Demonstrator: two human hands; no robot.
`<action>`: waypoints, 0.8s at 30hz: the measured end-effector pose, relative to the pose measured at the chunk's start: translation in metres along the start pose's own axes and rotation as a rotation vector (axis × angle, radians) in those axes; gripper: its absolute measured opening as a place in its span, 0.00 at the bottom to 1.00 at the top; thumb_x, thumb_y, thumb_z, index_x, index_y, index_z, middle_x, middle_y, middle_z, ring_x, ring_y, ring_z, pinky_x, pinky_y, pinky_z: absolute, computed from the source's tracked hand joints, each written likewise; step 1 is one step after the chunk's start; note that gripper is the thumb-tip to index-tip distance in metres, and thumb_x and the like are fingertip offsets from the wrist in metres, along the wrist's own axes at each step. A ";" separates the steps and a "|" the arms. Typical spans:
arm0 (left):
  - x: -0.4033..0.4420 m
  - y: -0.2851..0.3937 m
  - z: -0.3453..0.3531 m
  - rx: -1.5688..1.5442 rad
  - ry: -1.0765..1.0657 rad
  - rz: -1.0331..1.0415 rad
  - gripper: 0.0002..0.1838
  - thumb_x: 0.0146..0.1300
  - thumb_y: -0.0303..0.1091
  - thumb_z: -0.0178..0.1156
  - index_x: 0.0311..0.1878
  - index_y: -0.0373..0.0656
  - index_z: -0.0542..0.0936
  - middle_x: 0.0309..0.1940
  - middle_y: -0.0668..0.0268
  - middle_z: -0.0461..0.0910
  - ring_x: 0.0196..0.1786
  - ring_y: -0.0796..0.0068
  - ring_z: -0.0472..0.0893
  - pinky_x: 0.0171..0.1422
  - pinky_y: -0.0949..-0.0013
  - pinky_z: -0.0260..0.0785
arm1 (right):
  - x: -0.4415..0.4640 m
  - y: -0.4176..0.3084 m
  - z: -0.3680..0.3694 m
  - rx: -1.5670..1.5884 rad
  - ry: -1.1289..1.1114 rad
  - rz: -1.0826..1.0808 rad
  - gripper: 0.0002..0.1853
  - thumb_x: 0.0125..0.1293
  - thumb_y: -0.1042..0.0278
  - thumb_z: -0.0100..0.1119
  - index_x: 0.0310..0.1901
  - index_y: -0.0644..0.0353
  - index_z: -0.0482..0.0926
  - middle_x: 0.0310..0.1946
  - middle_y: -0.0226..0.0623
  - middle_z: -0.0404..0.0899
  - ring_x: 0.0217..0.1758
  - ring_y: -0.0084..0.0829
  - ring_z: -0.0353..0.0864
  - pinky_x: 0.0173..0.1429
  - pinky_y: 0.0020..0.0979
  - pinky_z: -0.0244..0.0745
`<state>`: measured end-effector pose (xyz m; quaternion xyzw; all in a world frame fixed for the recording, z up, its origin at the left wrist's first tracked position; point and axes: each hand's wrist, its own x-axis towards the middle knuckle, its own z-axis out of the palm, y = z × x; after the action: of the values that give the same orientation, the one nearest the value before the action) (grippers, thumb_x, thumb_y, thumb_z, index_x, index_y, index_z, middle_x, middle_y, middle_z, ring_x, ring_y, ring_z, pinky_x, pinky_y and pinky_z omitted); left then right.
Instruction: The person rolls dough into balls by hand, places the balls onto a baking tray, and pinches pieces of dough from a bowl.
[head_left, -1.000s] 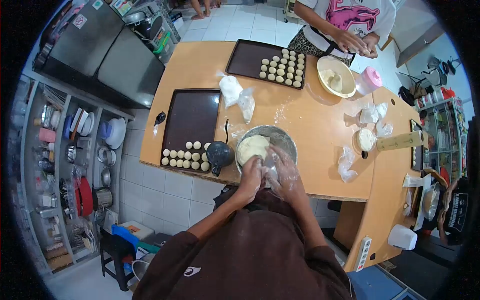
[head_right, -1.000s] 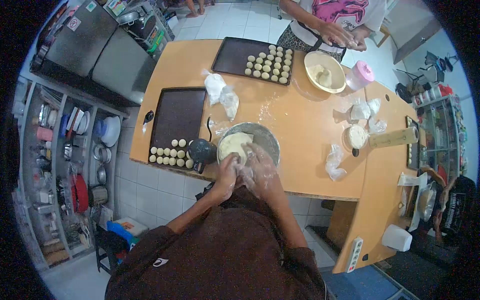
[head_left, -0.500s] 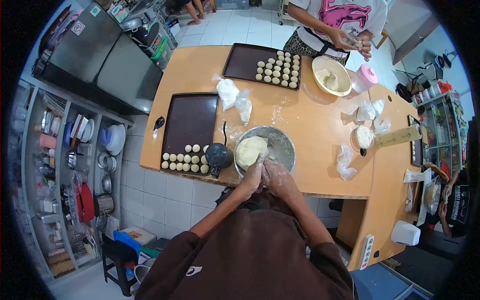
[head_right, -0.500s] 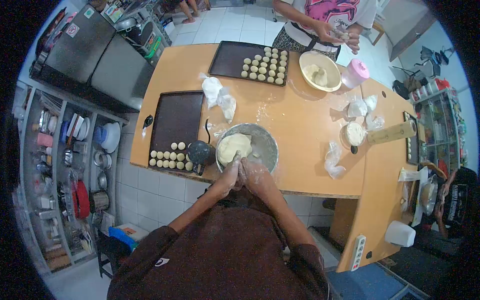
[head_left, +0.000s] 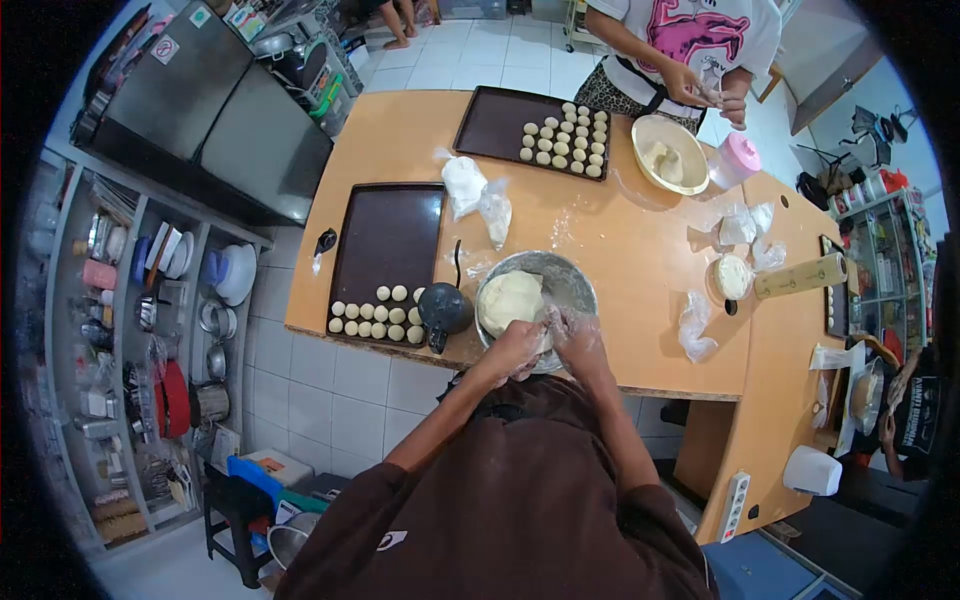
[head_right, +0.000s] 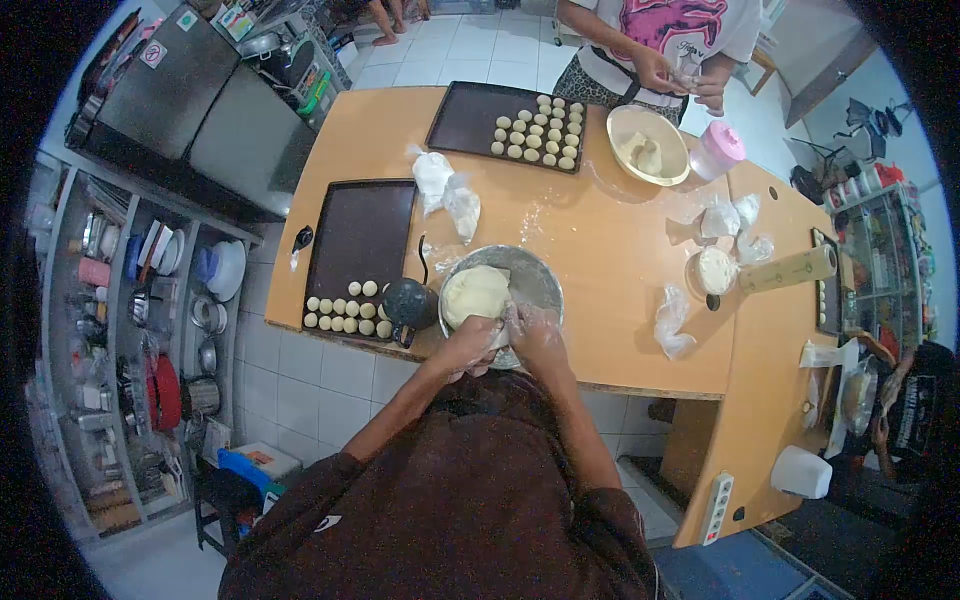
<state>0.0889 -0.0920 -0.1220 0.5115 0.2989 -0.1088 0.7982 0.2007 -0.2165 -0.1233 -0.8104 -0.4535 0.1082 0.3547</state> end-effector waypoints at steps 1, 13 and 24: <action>0.003 -0.001 -0.003 0.052 -0.032 -0.017 0.19 0.78 0.48 0.48 0.37 0.43 0.77 0.16 0.75 0.67 0.14 0.82 0.62 0.17 0.74 0.54 | 0.000 0.002 0.001 -0.027 0.001 0.024 0.13 0.72 0.63 0.55 0.47 0.63 0.81 0.35 0.53 0.81 0.38 0.57 0.76 0.47 0.50 0.73; -0.015 -0.002 0.001 -0.102 0.143 0.007 0.22 0.76 0.52 0.50 0.29 0.45 0.75 0.17 0.76 0.65 0.17 0.84 0.63 0.17 0.74 0.51 | -0.015 -0.005 -0.008 0.045 -0.255 -0.035 0.17 0.74 0.61 0.53 0.57 0.63 0.76 0.52 0.56 0.78 0.52 0.57 0.77 0.60 0.47 0.72; -0.012 -0.019 -0.014 -0.173 0.082 0.057 0.18 0.76 0.51 0.50 0.37 0.47 0.75 0.20 0.79 0.65 0.19 0.86 0.62 0.20 0.76 0.53 | -0.015 -0.013 -0.002 0.022 -0.323 -0.016 0.19 0.73 0.60 0.54 0.59 0.64 0.77 0.48 0.50 0.83 0.52 0.52 0.79 0.59 0.45 0.74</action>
<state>0.0653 -0.0898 -0.1333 0.4528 0.3249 -0.0389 0.8294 0.1843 -0.2255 -0.1153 -0.7749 -0.5099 0.2391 0.2869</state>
